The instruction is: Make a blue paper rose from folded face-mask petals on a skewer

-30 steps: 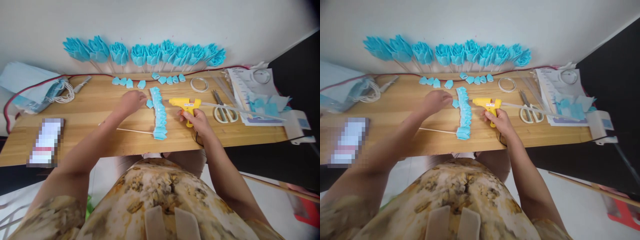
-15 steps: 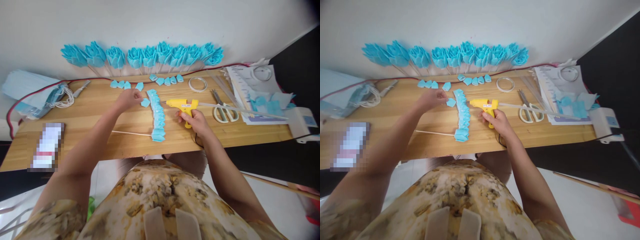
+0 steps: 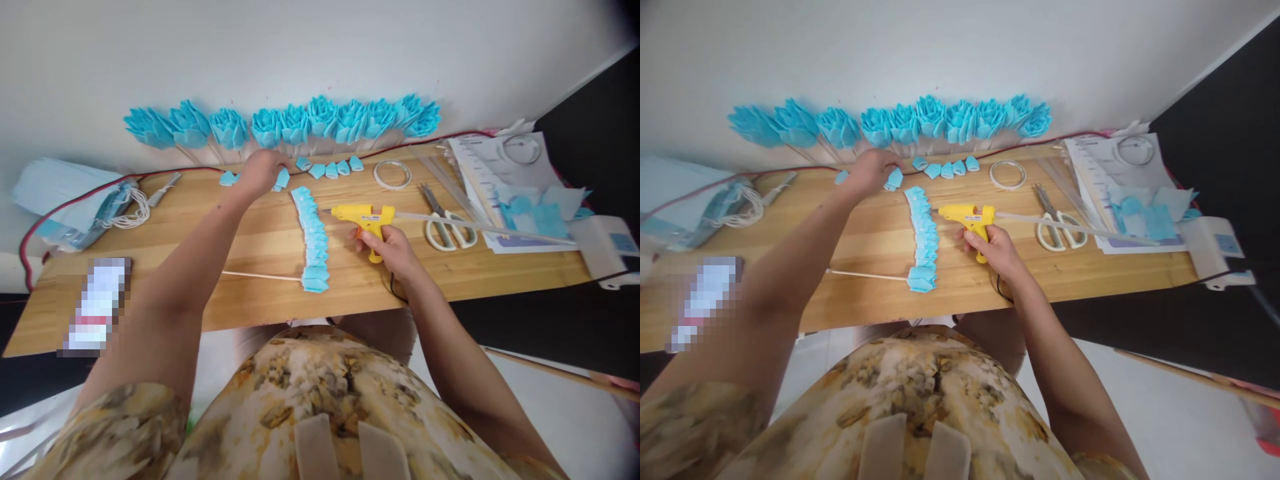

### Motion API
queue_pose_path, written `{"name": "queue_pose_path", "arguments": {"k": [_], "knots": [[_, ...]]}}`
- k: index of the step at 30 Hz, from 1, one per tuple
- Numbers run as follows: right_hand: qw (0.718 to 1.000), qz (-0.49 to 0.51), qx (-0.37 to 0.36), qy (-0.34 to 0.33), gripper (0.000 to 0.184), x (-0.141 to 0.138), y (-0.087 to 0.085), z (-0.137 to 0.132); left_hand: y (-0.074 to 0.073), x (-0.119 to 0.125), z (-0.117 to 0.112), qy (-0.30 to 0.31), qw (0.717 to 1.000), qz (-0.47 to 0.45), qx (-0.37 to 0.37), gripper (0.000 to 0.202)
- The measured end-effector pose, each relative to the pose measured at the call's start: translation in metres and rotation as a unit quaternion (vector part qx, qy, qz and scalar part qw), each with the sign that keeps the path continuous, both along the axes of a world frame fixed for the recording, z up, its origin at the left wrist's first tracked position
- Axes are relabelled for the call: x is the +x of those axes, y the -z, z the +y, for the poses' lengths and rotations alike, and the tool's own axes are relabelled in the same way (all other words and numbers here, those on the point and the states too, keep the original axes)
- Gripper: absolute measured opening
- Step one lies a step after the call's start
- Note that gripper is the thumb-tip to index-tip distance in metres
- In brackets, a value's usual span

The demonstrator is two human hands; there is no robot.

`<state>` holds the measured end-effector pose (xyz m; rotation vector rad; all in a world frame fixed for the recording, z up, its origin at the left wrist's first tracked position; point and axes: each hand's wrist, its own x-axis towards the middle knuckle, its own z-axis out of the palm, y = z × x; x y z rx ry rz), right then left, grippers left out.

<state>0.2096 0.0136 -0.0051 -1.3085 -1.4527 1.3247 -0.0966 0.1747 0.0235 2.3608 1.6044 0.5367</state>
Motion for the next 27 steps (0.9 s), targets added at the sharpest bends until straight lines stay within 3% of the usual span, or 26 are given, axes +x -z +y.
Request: {"name": "queue_pose_path", "arguments": {"k": [4,10,14,19,22,27], "knots": [[1.000,0.006,-0.001,-0.003,0.045,0.001,0.001,0.000,0.009,-0.002,0.003,0.033,0.999,-0.001,0.023,0.035],[1.000,0.021,-0.005,-0.017,0.043,0.001,0.002,0.001,0.009,-0.021,-0.010,0.119,0.992,0.029,0.039,0.037],[1.000,0.017,-0.005,-0.018,0.043,0.003,0.002,0.001,0.019,-0.023,-0.015,0.133,0.986,0.076,0.063,0.039],[1.000,-0.005,-0.010,-0.011,0.047,0.003,0.000,0.001,0.035,-0.014,-0.016,0.062,0.990,0.106,0.068,0.037],[1.000,-0.007,-0.006,-0.009,0.048,0.002,-0.001,0.002,0.033,-0.010,-0.020,0.007,0.994,0.097,0.057,0.030],[1.000,-0.013,-0.012,-0.013,0.046,0.002,-0.002,0.001,0.023,-0.014,-0.023,-0.074,0.988,0.086,0.103,0.028]]}}
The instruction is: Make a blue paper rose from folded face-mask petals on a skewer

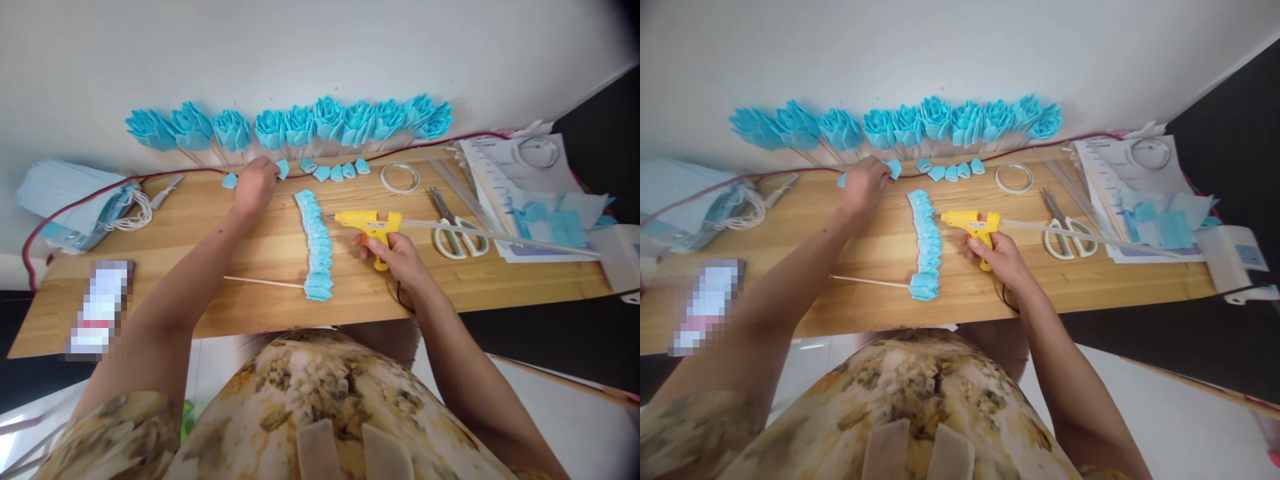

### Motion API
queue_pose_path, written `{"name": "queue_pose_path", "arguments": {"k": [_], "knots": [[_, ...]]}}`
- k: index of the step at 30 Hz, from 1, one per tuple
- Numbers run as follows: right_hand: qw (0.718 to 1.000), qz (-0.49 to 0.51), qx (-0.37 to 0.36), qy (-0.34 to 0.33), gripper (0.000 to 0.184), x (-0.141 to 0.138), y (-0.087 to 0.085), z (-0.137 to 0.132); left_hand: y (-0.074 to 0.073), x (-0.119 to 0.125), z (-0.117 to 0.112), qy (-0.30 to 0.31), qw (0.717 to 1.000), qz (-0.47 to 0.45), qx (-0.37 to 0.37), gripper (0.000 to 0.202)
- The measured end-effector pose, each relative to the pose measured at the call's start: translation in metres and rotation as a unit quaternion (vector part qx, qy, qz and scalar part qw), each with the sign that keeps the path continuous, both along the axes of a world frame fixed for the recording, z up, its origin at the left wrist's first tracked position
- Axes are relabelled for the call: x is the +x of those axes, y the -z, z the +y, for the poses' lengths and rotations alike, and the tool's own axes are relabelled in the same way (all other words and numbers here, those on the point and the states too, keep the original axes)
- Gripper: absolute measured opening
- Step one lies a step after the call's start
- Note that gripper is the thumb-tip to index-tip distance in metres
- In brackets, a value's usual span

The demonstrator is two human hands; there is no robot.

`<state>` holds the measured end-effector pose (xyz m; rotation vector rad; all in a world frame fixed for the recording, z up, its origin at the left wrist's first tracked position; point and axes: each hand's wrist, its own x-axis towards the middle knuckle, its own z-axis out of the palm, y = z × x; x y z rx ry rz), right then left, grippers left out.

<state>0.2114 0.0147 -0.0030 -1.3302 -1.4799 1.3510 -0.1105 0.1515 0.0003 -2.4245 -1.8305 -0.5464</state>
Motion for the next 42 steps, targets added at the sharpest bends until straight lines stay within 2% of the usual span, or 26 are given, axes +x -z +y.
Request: {"name": "queue_pose_path", "arguments": {"k": [6,12,17,20,22,24,26,29,34,36,38,40,42], "knots": [[1.000,0.008,0.000,0.005,0.046,0.000,-0.001,-0.001,0.005,-0.007,0.001,0.011,1.000,-0.024,-0.013,0.030],[1.000,0.013,0.003,0.005,0.048,-0.001,0.002,0.000,-0.010,-0.014,-0.031,0.032,0.998,-0.044,-0.019,0.042],[1.000,0.011,0.016,0.007,0.047,0.000,0.006,0.001,-0.027,-0.005,-0.080,0.072,0.993,-0.090,-0.004,0.035],[0.999,0.004,0.032,0.004,0.045,0.001,0.008,0.001,-0.045,0.015,-0.123,0.132,0.980,-0.147,-0.005,0.035],[0.999,0.002,0.035,0.007,0.047,0.001,0.009,0.002,-0.057,0.030,-0.153,0.200,0.963,-0.181,-0.021,0.037],[0.999,0.005,0.035,0.011,0.049,0.001,0.010,0.002,-0.066,0.040,-0.179,0.247,0.951,-0.183,-0.044,0.036],[0.999,0.009,0.037,0.010,0.049,0.001,0.011,0.002,-0.068,0.043,-0.198,0.240,0.950,-0.193,-0.043,0.033],[0.999,0.015,0.044,0.007,0.049,0.000,0.012,0.001,-0.055,0.035,-0.213,0.169,0.959,-0.223,-0.041,0.031],[0.999,-0.017,0.048,-0.011,0.049,0.002,0.014,0.000,-0.014,0.021,-0.233,0.071,0.966,-0.249,-0.031,0.029],[0.998,-0.023,0.053,-0.013,0.044,0.003,0.015,0.001,-0.001,0.022,-0.243,0.065,0.964,-0.258,-0.025,0.029],[0.998,-0.027,0.054,-0.010,0.041,0.003,0.017,0.001,0.007,0.022,-0.251,0.088,0.961,-0.261,-0.010,0.029],[0.998,-0.027,0.053,-0.005,0.038,0.004,0.018,0.002,0.011,0.017,-0.254,0.109,0.962,-0.250,0.015,0.027],[0.998,-0.029,0.053,-0.003,0.037,0.004,0.019,0.002,0.011,0.005,-0.253,0.097,0.970,-0.216,0.046,0.025]]}}
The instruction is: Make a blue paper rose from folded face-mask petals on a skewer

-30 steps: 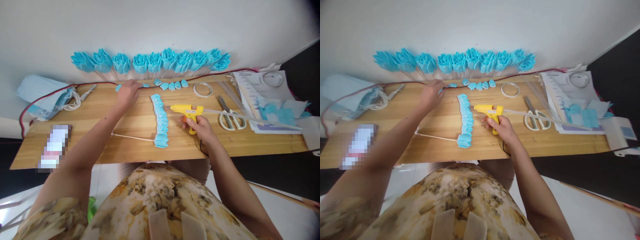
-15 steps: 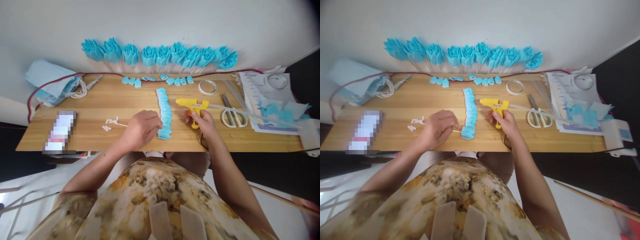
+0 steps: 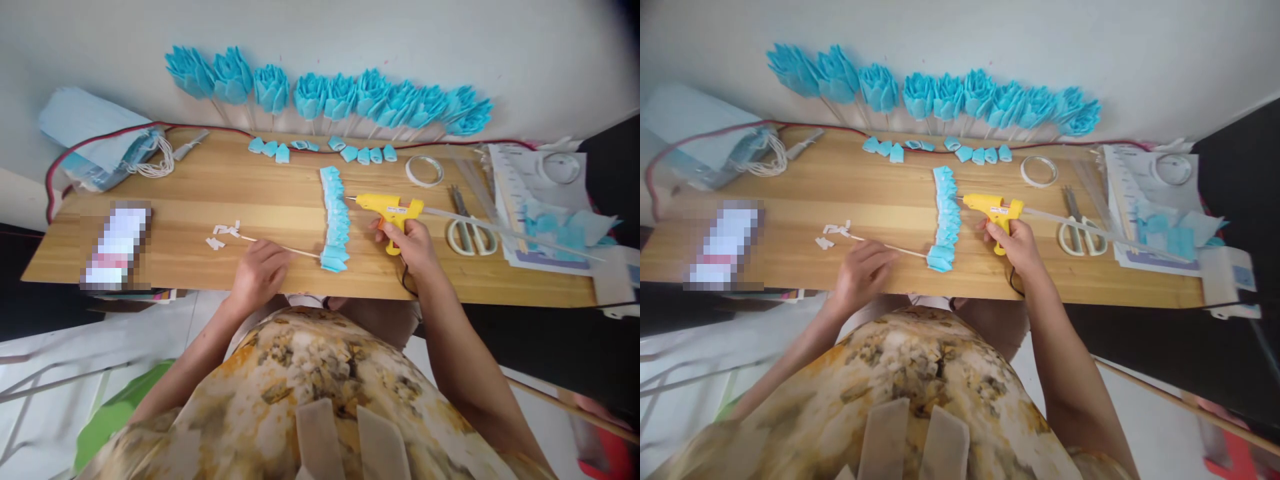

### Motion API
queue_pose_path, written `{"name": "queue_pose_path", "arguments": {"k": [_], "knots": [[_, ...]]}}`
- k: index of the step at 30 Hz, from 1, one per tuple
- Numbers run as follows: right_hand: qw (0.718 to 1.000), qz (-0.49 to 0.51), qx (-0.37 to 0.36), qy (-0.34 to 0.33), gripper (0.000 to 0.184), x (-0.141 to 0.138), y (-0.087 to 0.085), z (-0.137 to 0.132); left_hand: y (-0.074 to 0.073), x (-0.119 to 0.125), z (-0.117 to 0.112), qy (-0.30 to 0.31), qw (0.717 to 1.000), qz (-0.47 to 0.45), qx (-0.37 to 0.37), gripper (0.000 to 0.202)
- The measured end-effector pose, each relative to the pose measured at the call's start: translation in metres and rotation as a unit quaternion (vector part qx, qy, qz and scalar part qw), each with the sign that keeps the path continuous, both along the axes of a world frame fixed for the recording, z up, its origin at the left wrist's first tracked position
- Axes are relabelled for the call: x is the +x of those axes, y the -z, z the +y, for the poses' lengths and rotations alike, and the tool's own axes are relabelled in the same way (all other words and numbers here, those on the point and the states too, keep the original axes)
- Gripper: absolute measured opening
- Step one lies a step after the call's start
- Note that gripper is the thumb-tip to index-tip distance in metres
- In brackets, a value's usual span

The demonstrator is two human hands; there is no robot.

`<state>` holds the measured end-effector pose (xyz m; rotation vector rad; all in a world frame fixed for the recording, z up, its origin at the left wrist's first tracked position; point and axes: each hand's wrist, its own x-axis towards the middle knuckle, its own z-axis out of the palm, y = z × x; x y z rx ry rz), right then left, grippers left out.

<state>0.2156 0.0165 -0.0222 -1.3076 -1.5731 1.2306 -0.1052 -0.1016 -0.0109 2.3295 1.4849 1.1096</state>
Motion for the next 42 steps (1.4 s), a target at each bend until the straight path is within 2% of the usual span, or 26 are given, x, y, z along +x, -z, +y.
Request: {"name": "queue_pose_path", "arguments": {"k": [5,10,14,18,20,22,25,30,33,37,42], "knots": [[1.000,-0.006,0.007,-0.008,0.037,0.001,-0.001,0.000,-0.004,-0.053,0.016,-0.111,0.988,0.105,0.014,0.022],[1.000,0.007,0.019,-0.014,0.033,-0.001,-0.005,-0.001,0.000,-0.092,0.021,-0.082,0.982,0.166,-0.044,0.028],[1.000,0.016,0.017,-0.011,0.031,0.000,-0.003,0.000,0.003,-0.114,0.008,-0.061,0.984,0.164,-0.032,0.023],[1.000,0.010,0.009,-0.018,0.035,0.002,-0.001,0.001,-0.002,-0.134,-0.007,-0.086,0.984,0.155,-0.007,0.014],[1.000,0.010,0.004,-0.020,0.036,0.002,-0.001,0.001,-0.006,-0.137,-0.010,-0.106,0.984,0.143,0.002,0.011],[1.000,0.011,0.001,-0.018,0.036,0.002,-0.001,0.001,-0.010,-0.131,-0.009,-0.120,0.984,0.127,0.015,0.013],[1.000,0.012,-0.003,-0.011,0.037,0.000,-0.003,0.000,-0.013,-0.107,-0.003,-0.109,0.989,0.099,0.032,0.018],[1.000,0.025,0.005,-0.007,0.039,-0.004,-0.005,-0.001,-0.005,-0.052,0.008,-0.002,0.995,0.094,0.031,0.016],[1.000,0.017,-0.003,-0.011,0.041,-0.004,-0.006,-0.001,0.003,-0.030,0.015,0.040,0.996,0.079,0.023,0.015],[1.000,0.011,-0.013,-0.012,0.044,-0.005,-0.010,-0.002,0.010,-0.017,0.023,0.037,0.997,0.074,0.003,0.014],[1.000,-0.004,-0.024,-0.007,0.047,-0.007,-0.014,-0.003,0.012,-0.013,0.027,0.027,0.997,0.065,0.003,0.017]]}}
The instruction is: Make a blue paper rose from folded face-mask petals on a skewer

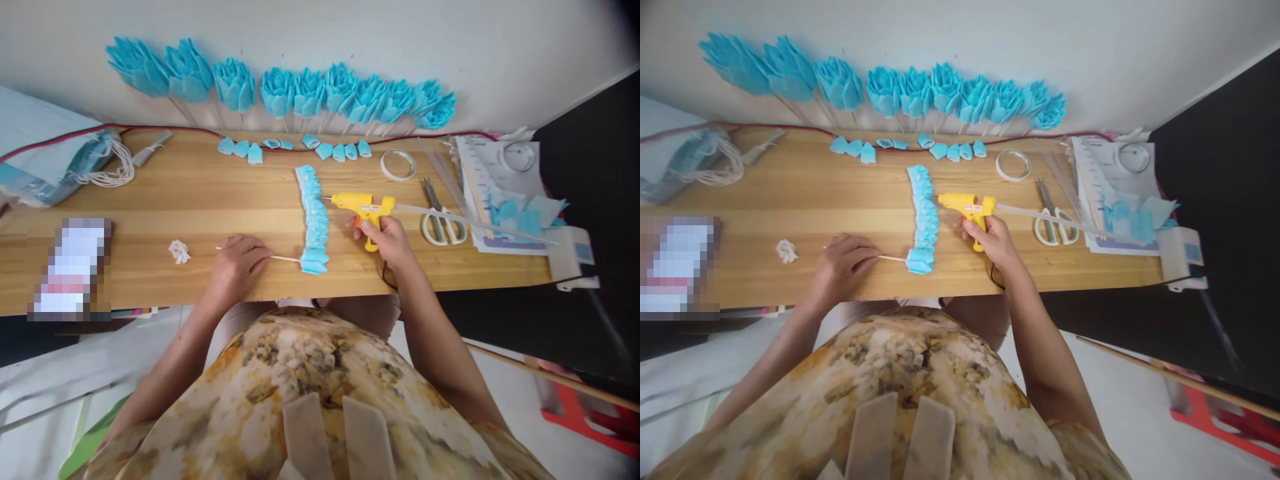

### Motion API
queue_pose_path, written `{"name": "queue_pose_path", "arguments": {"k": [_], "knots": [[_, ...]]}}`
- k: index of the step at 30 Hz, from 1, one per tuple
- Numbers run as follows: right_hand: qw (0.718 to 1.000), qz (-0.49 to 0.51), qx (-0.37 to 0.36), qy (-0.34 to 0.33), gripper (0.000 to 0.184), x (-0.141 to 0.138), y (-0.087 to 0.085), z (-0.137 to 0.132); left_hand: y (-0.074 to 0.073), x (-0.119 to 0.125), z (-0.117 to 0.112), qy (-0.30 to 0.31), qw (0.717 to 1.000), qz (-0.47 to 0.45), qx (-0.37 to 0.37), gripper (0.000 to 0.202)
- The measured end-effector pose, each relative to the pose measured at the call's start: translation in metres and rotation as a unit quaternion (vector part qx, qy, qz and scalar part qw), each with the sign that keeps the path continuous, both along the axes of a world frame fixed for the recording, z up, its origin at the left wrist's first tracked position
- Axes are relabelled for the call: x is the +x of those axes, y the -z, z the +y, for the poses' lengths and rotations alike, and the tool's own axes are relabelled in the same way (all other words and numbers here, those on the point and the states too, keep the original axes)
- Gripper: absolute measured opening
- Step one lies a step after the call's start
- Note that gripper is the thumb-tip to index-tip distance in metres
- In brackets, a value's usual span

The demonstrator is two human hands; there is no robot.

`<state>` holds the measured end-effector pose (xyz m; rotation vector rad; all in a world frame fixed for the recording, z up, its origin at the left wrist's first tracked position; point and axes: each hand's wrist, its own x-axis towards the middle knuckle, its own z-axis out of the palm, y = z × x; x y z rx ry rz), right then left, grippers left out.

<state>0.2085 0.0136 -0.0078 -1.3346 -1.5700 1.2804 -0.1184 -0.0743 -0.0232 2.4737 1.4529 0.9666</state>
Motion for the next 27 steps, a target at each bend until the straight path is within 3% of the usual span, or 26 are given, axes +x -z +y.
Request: {"name": "queue_pose_path", "arguments": {"k": [8,16,23,27], "knots": [[1.000,-0.001,0.003,-0.009,0.040,0.000,-0.002,-0.001,0.000,-0.001,0.001,-0.003,1.000,-0.017,-0.019,0.017],[1.000,0.003,-0.008,-0.015,0.047,0.004,-0.001,0.003,0.001,-0.001,0.000,-0.009,0.999,-0.020,-0.030,0.019],[0.999,0.040,-0.012,-0.028,0.043,0.006,-0.016,0.024,0.002,-0.001,0.000,-0.013,1.000,-0.012,-0.013,0.018],[0.998,0.054,-0.016,-0.024,0.041,0.008,-0.007,0.021,0.000,0.000,0.001,-0.018,1.000,-0.018,-0.010,0.018]]}}
